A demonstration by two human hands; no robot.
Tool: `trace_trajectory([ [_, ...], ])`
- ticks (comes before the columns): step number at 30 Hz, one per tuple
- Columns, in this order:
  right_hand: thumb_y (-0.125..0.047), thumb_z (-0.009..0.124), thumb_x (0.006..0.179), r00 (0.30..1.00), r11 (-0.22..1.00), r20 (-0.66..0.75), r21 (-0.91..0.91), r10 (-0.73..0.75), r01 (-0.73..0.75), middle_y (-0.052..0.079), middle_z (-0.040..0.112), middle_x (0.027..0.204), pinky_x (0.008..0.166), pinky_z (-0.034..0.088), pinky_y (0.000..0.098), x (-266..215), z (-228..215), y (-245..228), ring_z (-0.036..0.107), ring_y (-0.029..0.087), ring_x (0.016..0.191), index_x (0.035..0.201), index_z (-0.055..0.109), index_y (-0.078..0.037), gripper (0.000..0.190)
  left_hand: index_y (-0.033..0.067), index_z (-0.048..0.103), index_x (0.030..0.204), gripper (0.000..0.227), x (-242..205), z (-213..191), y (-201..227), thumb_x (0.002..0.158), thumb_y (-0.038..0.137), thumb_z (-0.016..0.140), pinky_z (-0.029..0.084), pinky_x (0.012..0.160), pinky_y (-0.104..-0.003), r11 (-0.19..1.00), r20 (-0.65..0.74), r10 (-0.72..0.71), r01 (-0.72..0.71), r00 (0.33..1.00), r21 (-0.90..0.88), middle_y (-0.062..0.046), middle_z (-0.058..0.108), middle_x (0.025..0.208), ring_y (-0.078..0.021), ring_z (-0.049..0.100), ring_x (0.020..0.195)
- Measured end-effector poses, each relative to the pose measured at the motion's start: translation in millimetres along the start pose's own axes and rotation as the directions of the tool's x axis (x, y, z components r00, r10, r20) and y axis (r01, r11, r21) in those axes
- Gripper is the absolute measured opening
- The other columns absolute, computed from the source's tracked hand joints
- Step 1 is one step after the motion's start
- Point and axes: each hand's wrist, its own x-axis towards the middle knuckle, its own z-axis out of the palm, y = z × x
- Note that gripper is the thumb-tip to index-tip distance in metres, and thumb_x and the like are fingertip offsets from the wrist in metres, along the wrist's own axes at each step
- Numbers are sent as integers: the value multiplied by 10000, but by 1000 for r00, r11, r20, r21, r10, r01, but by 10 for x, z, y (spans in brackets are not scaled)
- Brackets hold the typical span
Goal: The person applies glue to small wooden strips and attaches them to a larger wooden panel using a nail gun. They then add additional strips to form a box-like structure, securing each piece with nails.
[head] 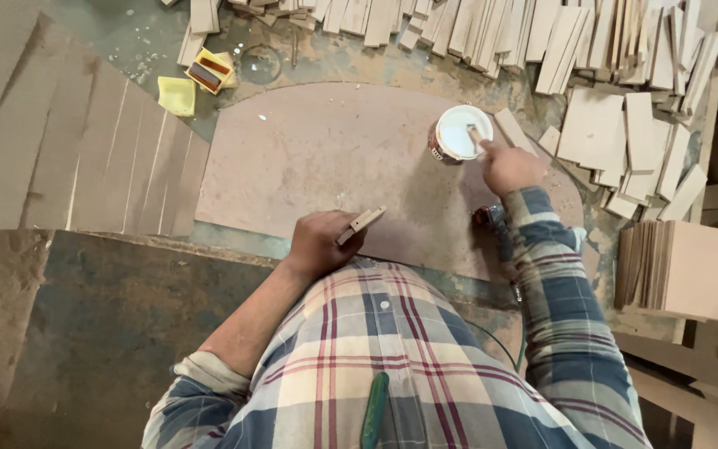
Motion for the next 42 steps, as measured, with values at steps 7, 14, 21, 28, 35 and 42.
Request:
trace_trajectory([
  [7,-270,604,982,996,999,-70,-9,50,-51,181,748,955,777,558,524,53,-43,-117,709,392,877,1287,738,-293,334,90,752,1036,216,-30,-42,-65,843,187,763,569,686,-397,999,-76,36,-34,996,17,-98,743,926,-295,715,794],
  [14,-330,588,974,995,968,103,250,-5,-21,171,744,1009,818,562,492,-200,-242,-106,705,379,902,1282,730,-322,339,104,746,938,140,-40,57,-64,822,175,775,556,653,-411,1000,-48,22,-23,999,-7,-92,752,904,-297,704,751],
  [21,-285,579,984,996,995,-41,68,80,-77,159,755,1052,798,561,487,-13,-199,-87,705,383,930,1264,755,-291,331,112,740,907,105,-62,117,-123,841,187,774,560,644,-403,1000,-5,5,-5,1000,-21,-85,738,873,-293,704,741],
  [28,-274,597,981,997,956,14,282,80,-80,191,755,1005,821,564,464,-80,-169,-16,726,365,907,1270,737,-236,323,100,752,1010,199,22,24,-100,842,206,758,556,663,-406,996,-68,76,-74,995,43,-94,741,900,-301,705,762],
  [35,-210,529,1033,930,652,363,689,67,-316,140,751,1007,696,576,380,-365,-104,-66,678,212,781,1384,659,-166,377,89,748,1004,181,77,61,-80,864,203,758,551,643,-398,997,-59,77,-75,995,26,-87,726,855,-286,702,738],
  [42,-145,459,1045,907,-47,407,909,-110,-414,125,741,1043,664,580,315,-984,-199,-206,700,197,784,1465,493,-6,444,83,717,927,112,298,56,1,844,156,697,529,583,-405,978,-19,135,-130,991,165,-87,683,798,-282,668,660],
])
